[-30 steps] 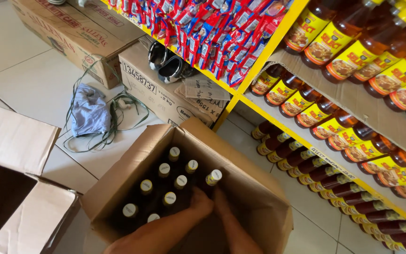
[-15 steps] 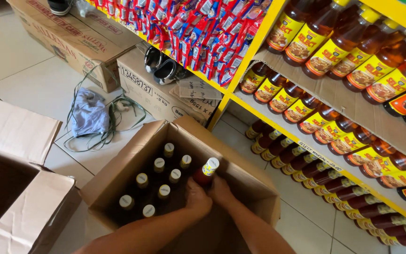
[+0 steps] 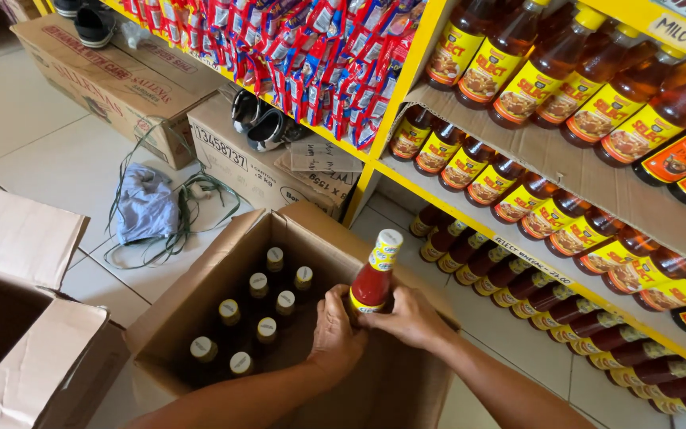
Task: The recorder is taking sauce bottles from a cardboard box and placing them onto a grocery shelf.
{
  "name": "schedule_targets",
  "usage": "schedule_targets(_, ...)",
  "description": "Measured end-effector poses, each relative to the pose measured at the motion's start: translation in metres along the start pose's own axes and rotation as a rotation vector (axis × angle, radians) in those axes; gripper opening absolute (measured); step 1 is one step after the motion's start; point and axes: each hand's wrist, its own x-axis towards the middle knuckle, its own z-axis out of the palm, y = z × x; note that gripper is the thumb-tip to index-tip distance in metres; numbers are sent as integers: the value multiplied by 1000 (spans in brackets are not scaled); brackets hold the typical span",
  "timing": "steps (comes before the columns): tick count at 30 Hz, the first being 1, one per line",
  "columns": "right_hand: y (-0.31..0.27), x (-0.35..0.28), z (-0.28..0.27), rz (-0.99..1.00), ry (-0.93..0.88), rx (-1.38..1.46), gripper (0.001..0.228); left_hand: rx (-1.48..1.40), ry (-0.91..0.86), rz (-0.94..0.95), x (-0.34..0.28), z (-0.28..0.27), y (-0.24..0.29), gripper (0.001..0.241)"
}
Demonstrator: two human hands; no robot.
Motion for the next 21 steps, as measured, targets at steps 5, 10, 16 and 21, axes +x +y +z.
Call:
schedule_targets(5,0,-12,-29,-62,64,-45,68,5,-46,32,13,-9,39,79)
schedule_targets(10,-1,-18,-56,-37,117,27,74,48,-34,188,38,1,67,88)
schedule_targets(16,14,-9,-89,-173,266,-68,83,69,-85,193,75,16,98,90)
schedule_targets(21,19,-3,-113,-105,321,-144,78,107,-247,-13,109,42,103,78)
